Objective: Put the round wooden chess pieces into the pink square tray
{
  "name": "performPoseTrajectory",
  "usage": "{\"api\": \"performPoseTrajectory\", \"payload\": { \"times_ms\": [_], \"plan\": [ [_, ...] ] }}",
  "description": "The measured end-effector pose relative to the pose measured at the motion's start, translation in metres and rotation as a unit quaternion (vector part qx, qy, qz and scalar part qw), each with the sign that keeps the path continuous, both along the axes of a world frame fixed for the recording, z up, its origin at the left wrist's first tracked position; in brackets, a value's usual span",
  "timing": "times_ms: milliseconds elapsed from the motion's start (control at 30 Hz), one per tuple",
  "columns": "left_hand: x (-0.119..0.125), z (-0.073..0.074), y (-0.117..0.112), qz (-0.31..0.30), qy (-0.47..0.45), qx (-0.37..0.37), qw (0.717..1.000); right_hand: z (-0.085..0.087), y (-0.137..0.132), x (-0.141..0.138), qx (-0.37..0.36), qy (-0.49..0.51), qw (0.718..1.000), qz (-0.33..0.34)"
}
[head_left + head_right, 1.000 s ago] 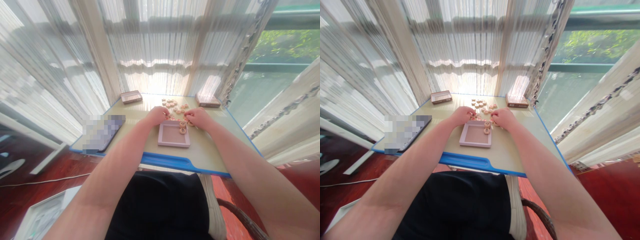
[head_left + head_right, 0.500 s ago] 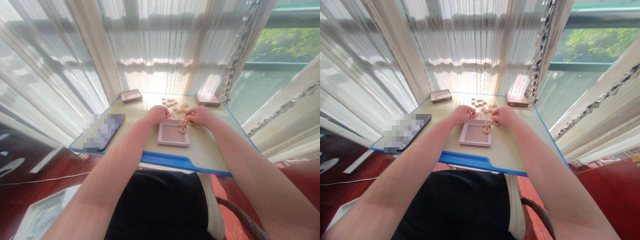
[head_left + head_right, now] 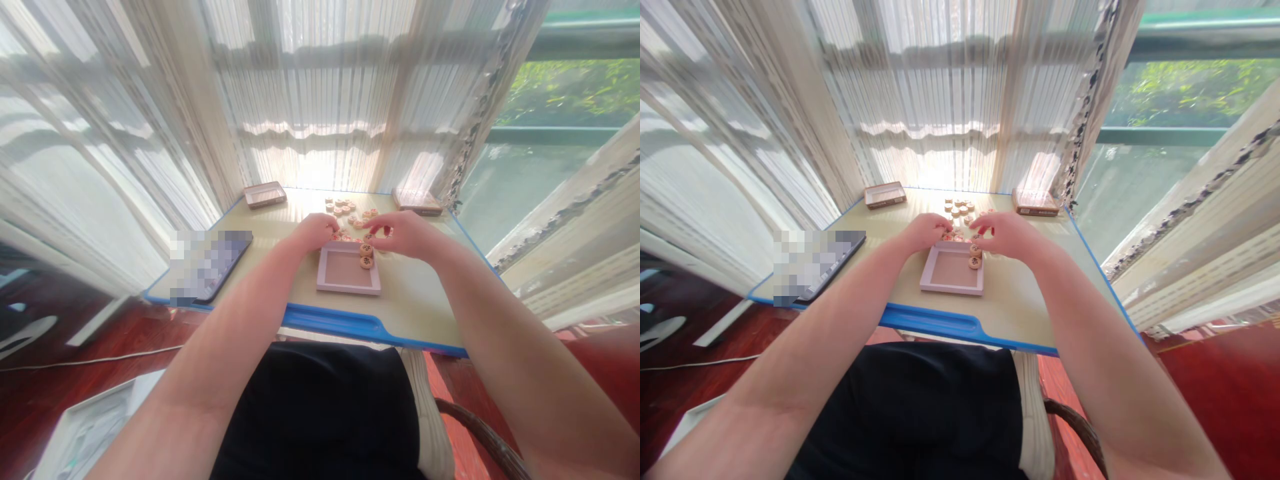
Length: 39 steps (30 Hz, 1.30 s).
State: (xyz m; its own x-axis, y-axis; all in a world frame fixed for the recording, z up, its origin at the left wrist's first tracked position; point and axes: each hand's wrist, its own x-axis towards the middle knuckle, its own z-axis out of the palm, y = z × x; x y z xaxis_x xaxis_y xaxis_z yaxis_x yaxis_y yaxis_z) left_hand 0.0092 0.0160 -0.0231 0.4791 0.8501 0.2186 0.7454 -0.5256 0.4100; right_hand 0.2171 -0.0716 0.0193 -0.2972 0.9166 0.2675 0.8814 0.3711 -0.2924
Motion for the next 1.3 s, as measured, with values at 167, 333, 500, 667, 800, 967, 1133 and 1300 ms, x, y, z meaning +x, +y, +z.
{"api": "performPoseTrajectory", "payload": {
  "times_ms": [167,333,500,667,800,967,1133,1300],
  "plan": [
    [0.000,0.001,-0.001,0.002,0.001,0.003,1.000,0.010,-0.012,-0.007,-0.030,-0.071,0.996,0.051],
    [0.000,0.000,0.000,0.000,0.000,0.005,1.000,0.017,-0.018,-0.012,-0.054,-0.084,0.992,0.071],
    [0.000,-0.001,0.001,0.000,-0.005,0.013,1.000,0.015,-0.019,-0.018,-0.087,-0.118,0.988,0.053],
    [0.000,-0.001,0.000,0.005,0.002,0.017,1.000,0.009,-0.017,-0.021,-0.100,-0.140,0.984,0.053],
    [0.000,0.000,-0.001,0.005,0.007,0.015,1.000,0.006,-0.016,-0.021,-0.101,-0.145,0.982,0.064],
    [0.000,0.002,-0.001,-0.002,0.013,0.022,1.000,0.005,-0.015,-0.021,-0.101,-0.140,0.982,0.073],
    [0.000,0.001,-0.001,-0.006,0.011,0.022,1.000,0.005,-0.014,-0.020,-0.102,-0.134,0.983,0.078],
    [0.000,0.002,-0.001,-0.008,0.009,0.021,1.000,0.003,-0.013,-0.019,-0.104,-0.129,0.983,0.077]
  ]
}}
